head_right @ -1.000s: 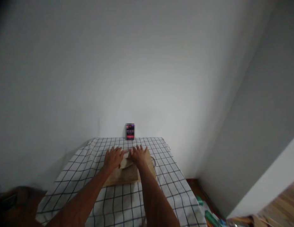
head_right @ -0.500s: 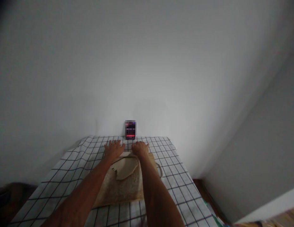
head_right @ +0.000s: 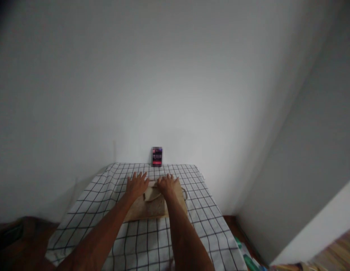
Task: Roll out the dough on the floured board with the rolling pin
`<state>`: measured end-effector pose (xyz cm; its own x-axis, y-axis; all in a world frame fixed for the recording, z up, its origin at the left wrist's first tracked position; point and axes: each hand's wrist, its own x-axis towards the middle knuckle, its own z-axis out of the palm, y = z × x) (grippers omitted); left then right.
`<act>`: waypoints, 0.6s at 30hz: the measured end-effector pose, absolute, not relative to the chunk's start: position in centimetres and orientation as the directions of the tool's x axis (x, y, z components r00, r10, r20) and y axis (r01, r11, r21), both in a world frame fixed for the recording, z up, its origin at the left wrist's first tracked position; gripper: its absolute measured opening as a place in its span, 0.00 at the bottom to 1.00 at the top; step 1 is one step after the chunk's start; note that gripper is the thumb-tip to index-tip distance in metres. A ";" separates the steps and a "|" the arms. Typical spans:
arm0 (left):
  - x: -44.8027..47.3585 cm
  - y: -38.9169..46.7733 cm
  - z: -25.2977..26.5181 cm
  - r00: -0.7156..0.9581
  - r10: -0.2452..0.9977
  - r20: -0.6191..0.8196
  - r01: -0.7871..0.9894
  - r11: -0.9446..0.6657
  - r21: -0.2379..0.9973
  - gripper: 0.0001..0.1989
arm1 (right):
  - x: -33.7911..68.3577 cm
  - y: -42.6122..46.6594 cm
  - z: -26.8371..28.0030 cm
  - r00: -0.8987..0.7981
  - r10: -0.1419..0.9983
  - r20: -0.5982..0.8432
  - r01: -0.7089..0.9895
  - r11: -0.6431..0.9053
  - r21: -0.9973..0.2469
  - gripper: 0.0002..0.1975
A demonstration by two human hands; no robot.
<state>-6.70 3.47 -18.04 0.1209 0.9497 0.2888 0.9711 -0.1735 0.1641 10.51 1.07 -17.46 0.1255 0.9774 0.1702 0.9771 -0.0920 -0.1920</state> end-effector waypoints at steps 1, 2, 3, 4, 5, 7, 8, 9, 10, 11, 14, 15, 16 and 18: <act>-6.8 2.5 -18.0 0.122 0.948 0.294 0.970 -0.176 0.166 0.31 | 10.4 0.1 -17.4 0.128 0.977 0.169 0.973 -0.092 -0.210 0.24; -7.0 1.5 -18.0 0.123 0.946 0.299 0.969 -0.179 0.168 0.31 | 10.3 -0.8 -17.5 0.136 0.976 0.168 0.968 -0.095 -0.233 0.24; -7.1 0.5 -18.0 0.125 0.945 0.303 0.968 -0.183 0.171 0.30 | 10.2 -1.7 -17.5 0.146 0.975 0.166 0.961 -0.100 -0.258 0.25; -7.3 -0.5 -18.0 0.128 0.944 0.306 0.967 -0.187 0.173 0.30 | 10.1 -2.6 -17.5 0.158 0.973 0.165 0.954 -0.108 -0.279 0.25; -7.4 -1.5 -18.1 0.132 0.941 0.311 0.966 -0.192 0.174 0.30 | 10.0 -3.5 -17.6 0.170 0.972 0.163 0.948 -0.116 -0.295 0.26; -7.6 -3.3 -18.3 0.138 0.935 0.327 0.964 -0.203 0.172 0.30 | 9.9 -5.1 -17.7 0.178 0.972 0.156 0.941 -0.121 -0.316 0.26; -7.7 -4.2 -18.4 0.140 0.931 0.336 0.964 -0.206 0.169 0.30 | 9.9 -5.8 -17.8 0.174 0.973 0.149 0.939 -0.118 -0.323 0.26; -7.7 -5.0 -18.5 0.142 0.927 0.346 0.964 -0.208 0.164 0.31 | 9.9 -6.6 -17.9 0.168 0.976 0.142 0.937 -0.113 -0.330 0.26; -7.8 -5.9 -18.6 0.145 0.923 0.356 0.964 -0.212 0.157 0.31 | 9.9 -7.3 -18.1 0.161 0.977 0.137 0.936 -0.107 -0.336 0.27; -7.8 -6.7 -18.6 0.150 0.919 0.365 0.965 -0.217 0.150 0.31 | 9.9 -8.1 -18.2 0.152 0.979 0.134 0.935 -0.099 -0.341 0.27; -7.9 -9.2 -18.7 0.164 0.907 0.387 0.963 -0.232 0.135 0.32 | 9.9 -10.2 -18.5 0.132 0.983 0.127 0.935 -0.080 -0.346 0.28; -7.9 -9.9 -18.7 0.166 0.905 0.392 0.962 -0.235 0.136 0.32 | 9.9 -10.8 -18.6 0.128 0.984 0.121 0.936 -0.079 -0.343 0.28; -7.8 -10.6 -18.8 0.166 0.904 0.394 0.961 -0.238 0.140 0.32 | 9.8 -11.4 -18.6 0.125 0.985 0.116 0.938 -0.079 -0.338 0.28; -7.8 -11.7 -18.8 0.164 0.904 0.396 0.959 -0.240 0.151 0.32 | 9.8 -12.3 -18.6 0.123 0.986 0.110 0.942 -0.081 -0.325 0.28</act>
